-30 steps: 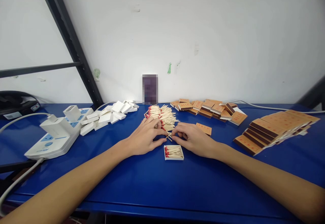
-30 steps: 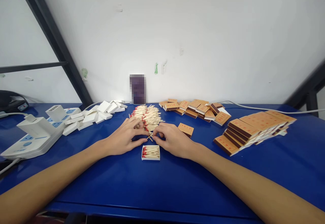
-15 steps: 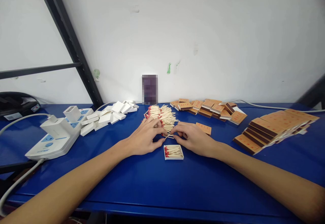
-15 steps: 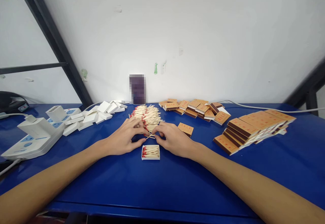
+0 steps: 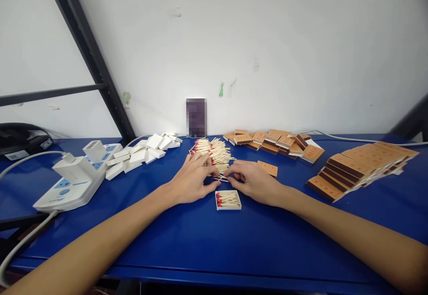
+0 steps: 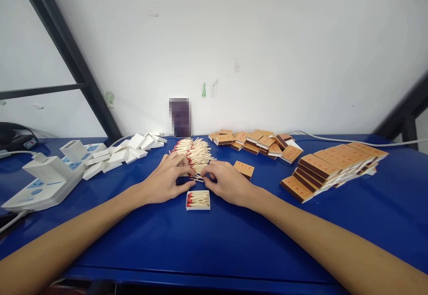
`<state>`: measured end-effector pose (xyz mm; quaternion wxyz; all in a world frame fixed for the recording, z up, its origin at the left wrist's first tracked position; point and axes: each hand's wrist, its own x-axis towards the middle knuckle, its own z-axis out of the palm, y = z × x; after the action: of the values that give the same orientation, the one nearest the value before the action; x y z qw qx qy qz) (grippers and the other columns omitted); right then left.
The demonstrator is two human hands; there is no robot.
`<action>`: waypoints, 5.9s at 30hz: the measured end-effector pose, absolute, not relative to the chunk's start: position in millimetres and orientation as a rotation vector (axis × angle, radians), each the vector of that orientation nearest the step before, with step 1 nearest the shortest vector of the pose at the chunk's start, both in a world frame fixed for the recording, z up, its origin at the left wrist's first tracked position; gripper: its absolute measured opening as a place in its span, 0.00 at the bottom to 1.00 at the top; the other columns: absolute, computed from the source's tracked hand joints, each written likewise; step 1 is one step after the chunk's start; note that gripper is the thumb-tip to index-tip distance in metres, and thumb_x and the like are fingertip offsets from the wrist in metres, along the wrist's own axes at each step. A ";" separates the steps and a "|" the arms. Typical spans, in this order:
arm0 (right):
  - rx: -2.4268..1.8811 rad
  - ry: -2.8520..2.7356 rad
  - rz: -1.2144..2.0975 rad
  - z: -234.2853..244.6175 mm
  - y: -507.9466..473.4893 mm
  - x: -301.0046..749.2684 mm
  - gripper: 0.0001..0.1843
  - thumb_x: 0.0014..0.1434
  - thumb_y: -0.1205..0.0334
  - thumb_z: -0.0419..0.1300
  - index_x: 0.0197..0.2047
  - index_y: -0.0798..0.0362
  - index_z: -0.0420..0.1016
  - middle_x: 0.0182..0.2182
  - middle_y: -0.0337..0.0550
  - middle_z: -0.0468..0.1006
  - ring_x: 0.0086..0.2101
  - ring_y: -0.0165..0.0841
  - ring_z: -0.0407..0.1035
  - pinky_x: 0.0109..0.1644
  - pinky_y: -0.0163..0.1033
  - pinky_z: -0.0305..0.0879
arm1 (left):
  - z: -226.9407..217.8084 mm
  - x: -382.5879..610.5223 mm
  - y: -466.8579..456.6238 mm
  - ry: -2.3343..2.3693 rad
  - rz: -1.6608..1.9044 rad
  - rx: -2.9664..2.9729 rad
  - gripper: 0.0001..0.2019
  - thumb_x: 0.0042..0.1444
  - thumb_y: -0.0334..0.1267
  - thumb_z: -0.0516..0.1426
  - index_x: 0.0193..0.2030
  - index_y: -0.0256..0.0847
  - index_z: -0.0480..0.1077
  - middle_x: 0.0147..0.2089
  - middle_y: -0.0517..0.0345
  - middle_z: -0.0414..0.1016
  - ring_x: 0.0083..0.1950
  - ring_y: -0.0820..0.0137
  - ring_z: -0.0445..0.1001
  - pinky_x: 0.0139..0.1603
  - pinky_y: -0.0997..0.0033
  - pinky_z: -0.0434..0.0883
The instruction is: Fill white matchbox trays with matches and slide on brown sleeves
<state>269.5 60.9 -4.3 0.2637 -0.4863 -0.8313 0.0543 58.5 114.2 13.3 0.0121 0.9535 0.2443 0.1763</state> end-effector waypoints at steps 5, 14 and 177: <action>-1.341 -2.220 0.111 -5.4 65.2 269.8 0.07 0.57 0.72 0.56 0.31 0.54 0.73 0.23 0.35 0.65 0.25 0.29 0.60 0.31 0.34 0.54 | 17.9 60.0 110.7 0.801 0.504 2.935 0.08 0.61 0.42 0.57 0.38 0.43 0.74 0.39 0.57 0.67 0.46 0.63 0.63 0.48 0.59 0.59; -1.224 -2.194 0.147 -5.8 61.0 272.2 0.08 0.57 0.72 0.55 0.37 0.53 0.73 0.24 0.35 0.66 0.25 0.28 0.61 0.31 0.34 0.57 | 27.5 50.7 109.4 0.649 0.253 3.152 0.08 0.65 0.36 0.51 0.39 0.39 0.70 0.41 0.54 0.70 0.45 0.63 0.66 0.46 0.62 0.61; -1.959 -2.139 -1.141 9.8 -60.5 371.2 0.14 0.67 0.63 0.46 0.37 0.52 0.71 0.31 0.47 0.75 0.35 0.43 0.72 0.36 0.46 0.62 | 40.3 -45.3 209.9 1.631 0.579 3.123 0.25 0.62 0.49 0.43 0.53 0.39 0.73 0.51 0.45 0.70 0.50 0.55 0.71 0.50 0.58 0.67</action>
<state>371.2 -60.5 9.8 0.0123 -0.6285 -0.6862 -0.3661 -45.3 209.9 40.3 -0.2128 0.8546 0.4464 0.1583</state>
